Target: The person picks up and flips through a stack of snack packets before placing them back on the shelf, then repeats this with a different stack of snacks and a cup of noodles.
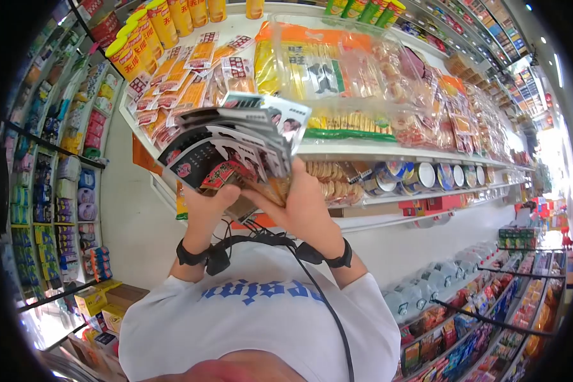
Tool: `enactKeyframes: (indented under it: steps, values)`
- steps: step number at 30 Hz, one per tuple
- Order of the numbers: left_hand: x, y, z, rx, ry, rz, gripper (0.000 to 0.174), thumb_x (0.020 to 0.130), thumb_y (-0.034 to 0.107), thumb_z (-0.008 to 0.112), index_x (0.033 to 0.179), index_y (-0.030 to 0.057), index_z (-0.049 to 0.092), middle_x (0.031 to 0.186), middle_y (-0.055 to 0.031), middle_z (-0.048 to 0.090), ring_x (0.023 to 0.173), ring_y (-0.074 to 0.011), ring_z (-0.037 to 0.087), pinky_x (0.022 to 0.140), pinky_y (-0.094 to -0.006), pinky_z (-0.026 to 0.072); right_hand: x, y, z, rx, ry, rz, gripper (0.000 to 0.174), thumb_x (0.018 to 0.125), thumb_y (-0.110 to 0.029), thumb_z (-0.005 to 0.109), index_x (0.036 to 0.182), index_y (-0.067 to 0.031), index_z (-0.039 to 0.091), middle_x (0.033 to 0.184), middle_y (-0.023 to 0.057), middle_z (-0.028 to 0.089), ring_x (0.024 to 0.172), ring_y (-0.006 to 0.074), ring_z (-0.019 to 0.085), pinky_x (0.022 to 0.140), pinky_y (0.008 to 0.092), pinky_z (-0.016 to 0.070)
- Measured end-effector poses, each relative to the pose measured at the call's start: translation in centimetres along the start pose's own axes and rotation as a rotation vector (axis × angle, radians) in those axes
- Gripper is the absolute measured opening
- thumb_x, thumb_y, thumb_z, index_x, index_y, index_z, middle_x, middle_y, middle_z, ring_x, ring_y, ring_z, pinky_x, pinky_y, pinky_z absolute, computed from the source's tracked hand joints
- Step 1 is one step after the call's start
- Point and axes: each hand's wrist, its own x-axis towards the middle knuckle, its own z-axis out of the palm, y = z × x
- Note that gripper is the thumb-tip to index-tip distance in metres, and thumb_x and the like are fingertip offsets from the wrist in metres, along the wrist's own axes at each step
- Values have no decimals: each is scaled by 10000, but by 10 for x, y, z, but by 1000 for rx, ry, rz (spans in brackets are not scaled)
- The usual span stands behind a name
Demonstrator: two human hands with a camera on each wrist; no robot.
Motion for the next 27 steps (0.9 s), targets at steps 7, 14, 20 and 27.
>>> enactKeyframes:
  steps: [7, 14, 20, 27]
  values:
    - [13, -35, 25, 105, 236, 9, 611, 727, -31, 866, 1245, 4, 543, 1063, -80, 681, 935, -155, 670, 832, -304, 566, 32, 34, -38, 336, -206, -96, 812, 821, -314, 822, 1443, 23, 424, 933, 253, 691, 874, 466, 672, 774, 452, 550]
    - [23, -29, 38, 166, 409, -161, 493, 788, -10, 838, 1196, 13, 562, 1059, -63, 681, 922, -140, 667, 831, -280, 541, 39, 51, -21, 383, -161, -108, 744, 860, -248, 794, 1440, 38, 427, 932, 244, 705, 832, 435, 702, 726, 416, 562]
    - [32, -17, 29, 287, 6, -178, 578, 819, 147, 850, 1296, 20, 551, 1052, -60, 692, 907, -127, 662, 815, -271, 537, 12, 35, -10, 310, 186, 44, 628, 892, -197, 778, 1367, 56, 456, 1066, 208, 706, 956, 286, 717, 840, 363, 545]
    - [24, -30, 13, 337, -607, -427, 835, 795, 241, 860, 1471, 69, 401, 924, -47, 683, 614, -75, 627, 496, -215, 500, -6, 21, -20, 176, 675, 197, 769, 891, -200, 794, 1457, 51, 339, 1283, 135, 589, 1126, 220, 598, 991, 329, 479]
